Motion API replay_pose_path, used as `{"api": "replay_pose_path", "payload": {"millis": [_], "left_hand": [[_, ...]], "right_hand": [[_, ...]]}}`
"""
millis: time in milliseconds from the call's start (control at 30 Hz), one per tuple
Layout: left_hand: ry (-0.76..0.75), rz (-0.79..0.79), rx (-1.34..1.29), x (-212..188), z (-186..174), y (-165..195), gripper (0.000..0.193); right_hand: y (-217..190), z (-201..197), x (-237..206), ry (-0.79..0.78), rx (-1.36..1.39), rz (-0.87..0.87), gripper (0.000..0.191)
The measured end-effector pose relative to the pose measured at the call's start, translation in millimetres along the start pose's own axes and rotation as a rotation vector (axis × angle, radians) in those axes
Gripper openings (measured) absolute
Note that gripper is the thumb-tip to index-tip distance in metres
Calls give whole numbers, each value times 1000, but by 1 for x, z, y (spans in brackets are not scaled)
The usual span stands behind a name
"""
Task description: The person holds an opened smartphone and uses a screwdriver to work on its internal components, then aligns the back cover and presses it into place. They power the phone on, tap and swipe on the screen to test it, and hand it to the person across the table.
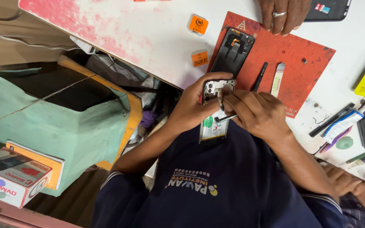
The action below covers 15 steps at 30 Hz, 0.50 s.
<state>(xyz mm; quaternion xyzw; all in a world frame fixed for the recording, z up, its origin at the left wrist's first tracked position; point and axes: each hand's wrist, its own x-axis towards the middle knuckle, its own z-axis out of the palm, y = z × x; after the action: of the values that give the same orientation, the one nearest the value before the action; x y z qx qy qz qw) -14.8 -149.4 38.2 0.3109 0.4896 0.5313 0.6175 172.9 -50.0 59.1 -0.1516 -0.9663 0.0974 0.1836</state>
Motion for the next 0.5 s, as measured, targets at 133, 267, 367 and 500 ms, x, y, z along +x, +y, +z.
{"api": "replay_pose_path", "payload": {"millis": [133,267,367,500], "left_hand": [[-68,24,-21,10,-2,2,59],[-96,68,4,24,0,0,61],[-105,29,-18,33,3,-4,60],[-107,31,-29,44,4,-9,60]], "right_hand": [[12,2,-7,30,23,25,27],[28,10,-19,119,114,89,26],[36,13,-33,255,265,339,18],[44,18,-43,238,412,401,19]]}}
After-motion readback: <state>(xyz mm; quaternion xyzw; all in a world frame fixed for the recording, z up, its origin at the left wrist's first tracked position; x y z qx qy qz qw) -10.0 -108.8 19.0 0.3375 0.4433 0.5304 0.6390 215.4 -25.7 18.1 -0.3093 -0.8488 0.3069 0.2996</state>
